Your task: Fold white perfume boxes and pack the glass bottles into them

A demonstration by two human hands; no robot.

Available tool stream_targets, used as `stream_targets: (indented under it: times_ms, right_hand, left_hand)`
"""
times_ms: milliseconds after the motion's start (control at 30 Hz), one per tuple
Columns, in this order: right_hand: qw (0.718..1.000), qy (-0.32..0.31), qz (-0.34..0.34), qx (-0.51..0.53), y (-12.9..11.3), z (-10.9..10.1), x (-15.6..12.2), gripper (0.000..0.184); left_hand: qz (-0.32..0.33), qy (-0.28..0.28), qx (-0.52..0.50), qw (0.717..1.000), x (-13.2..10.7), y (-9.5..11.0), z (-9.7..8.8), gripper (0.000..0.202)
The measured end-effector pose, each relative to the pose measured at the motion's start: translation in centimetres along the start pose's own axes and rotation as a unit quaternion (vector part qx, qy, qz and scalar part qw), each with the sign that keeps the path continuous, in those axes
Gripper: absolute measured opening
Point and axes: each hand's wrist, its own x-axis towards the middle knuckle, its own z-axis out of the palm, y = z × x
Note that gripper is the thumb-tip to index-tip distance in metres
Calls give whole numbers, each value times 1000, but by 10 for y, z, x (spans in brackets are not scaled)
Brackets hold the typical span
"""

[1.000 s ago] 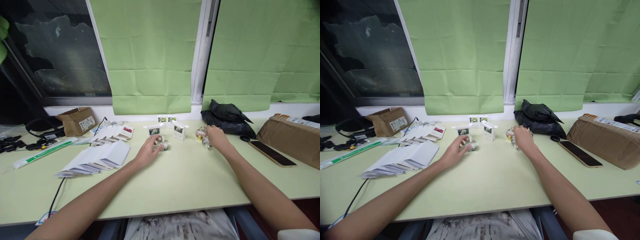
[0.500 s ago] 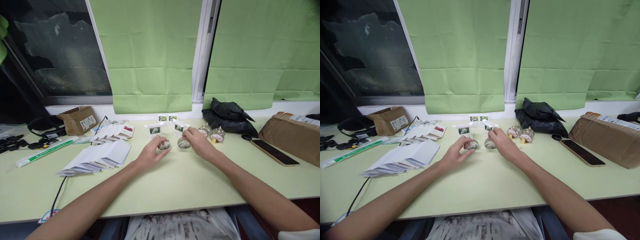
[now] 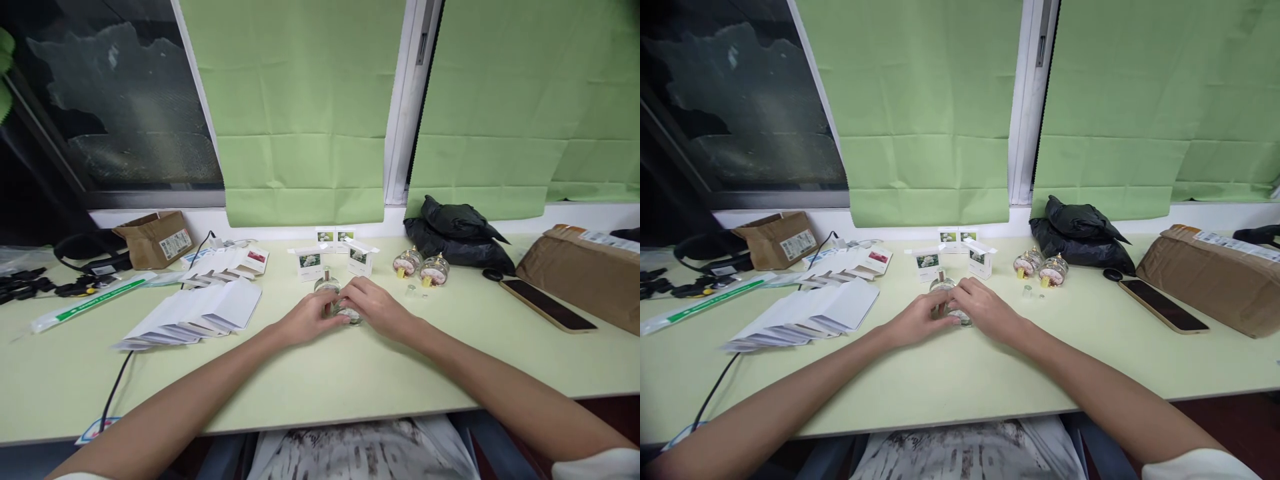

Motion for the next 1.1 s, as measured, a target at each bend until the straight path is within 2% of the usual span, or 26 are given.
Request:
stream_targets:
  times_ms: [133,400,600,700,767,833,933,1000,1100]
  right_hand:
    - [999,11,5,33,2,-3,3,16]
    - [993,-20,33,112,1,-11,1,20]
    - [991,-47,52,118,-2,-19,-1,19]
    - [996,-46,39,68,2,-28,-1,24]
    - [999,-29,30,-7,9,-37,-1,27]
    - [994,-24,51,-89,20,-51,-2,29]
    - [968,-77,138,-194,40,-76,-4,30]
    - [926,-111,232,-274,53,-91,-7,29]
    - [870,-174,340,-310,67,-105,-15,31]
  left_hand:
    - [-4,0,-7,1000,0,-1,1,33]
    - [-20,7,-20,1000,-1,-2,2,37]
    - [-30,-5,-20,999,-1,0,0,36]
    - [-33,-7,-12,999,-1,2,-1,36]
    - [-35,-3,-6,999,-1,3,-1,38]
    - [-32,-2,-2,999,-1,3,-1,38]
    - [-30,-3,4,1000,-1,3,-1,38]
    - [-29,-6,6,1000,-1,3,-1,39]
    - [-27,-5,13,1000,-1,1,-1,40]
